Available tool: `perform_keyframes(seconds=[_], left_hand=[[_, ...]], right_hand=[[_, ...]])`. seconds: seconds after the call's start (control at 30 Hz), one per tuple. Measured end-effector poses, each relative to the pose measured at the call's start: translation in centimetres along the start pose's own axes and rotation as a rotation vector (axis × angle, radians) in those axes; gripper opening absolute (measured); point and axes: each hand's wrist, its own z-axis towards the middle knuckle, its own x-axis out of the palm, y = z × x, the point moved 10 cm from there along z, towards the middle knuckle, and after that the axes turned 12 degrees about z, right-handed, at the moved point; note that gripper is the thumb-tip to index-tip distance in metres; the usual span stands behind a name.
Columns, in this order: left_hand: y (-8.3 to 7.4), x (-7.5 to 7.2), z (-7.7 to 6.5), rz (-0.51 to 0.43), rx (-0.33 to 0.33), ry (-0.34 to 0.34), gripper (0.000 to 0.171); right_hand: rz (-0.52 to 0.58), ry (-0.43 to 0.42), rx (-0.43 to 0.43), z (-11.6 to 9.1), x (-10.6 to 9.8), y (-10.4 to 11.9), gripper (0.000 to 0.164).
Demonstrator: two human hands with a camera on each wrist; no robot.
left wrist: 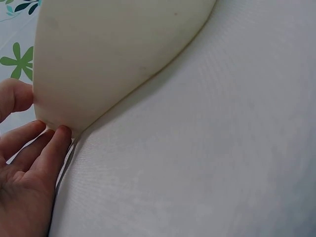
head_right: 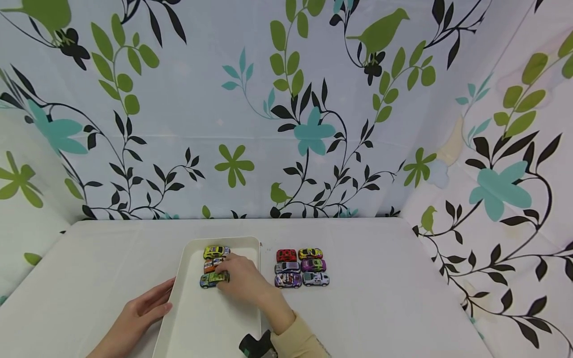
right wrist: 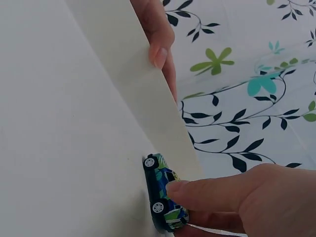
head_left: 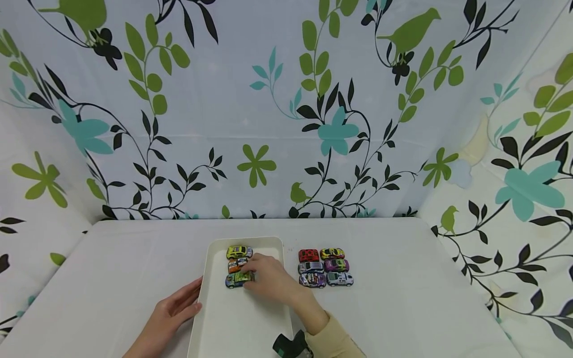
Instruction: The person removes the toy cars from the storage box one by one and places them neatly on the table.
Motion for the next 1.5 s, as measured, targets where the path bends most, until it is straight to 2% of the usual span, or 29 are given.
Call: perform_keyframes(seconds=[0.17,0.37,0.67,0.87,1.1,1.23,1.5], left_hand=[[0.0,-0.1,0.1,-0.006,0.012,0.002,0.067],[-0.1,-0.1,0.1,-0.020,0.032,0.009,0.067],[0.0,-0.2,0.0,0.010,0.003,-0.007,0.067],[0.2,-0.2,0.0,-0.001,-0.020,0.002,0.069],[0.0,-0.2,-0.1,-0.001,-0.001,0.004,0.068],[-0.1,-0.3,-0.2,0.017,0.002,-0.003,0.068],[0.0,-0.2,0.0,0.009,-0.005,-0.001,0.068]], right_hand=[[-0.044,-0.003,-0.006,-0.1,0.2,0.1,0.030],[-0.040,-0.004,0.001,-0.1,0.3,0.0,0.026],[-0.014,-0.004,-0.029,-0.3,0.4,0.2,0.025],[0.007,0.027,-0.039,-0.5,0.4,0.4,0.026],[0.001,0.094,-0.027,-0.9,0.3,0.8,0.021],[0.037,0.107,-0.005,-1.2,-0.1,0.8,0.022],[0.058,0.062,-0.013,-2.1,-1.9,1.0,0.026]])
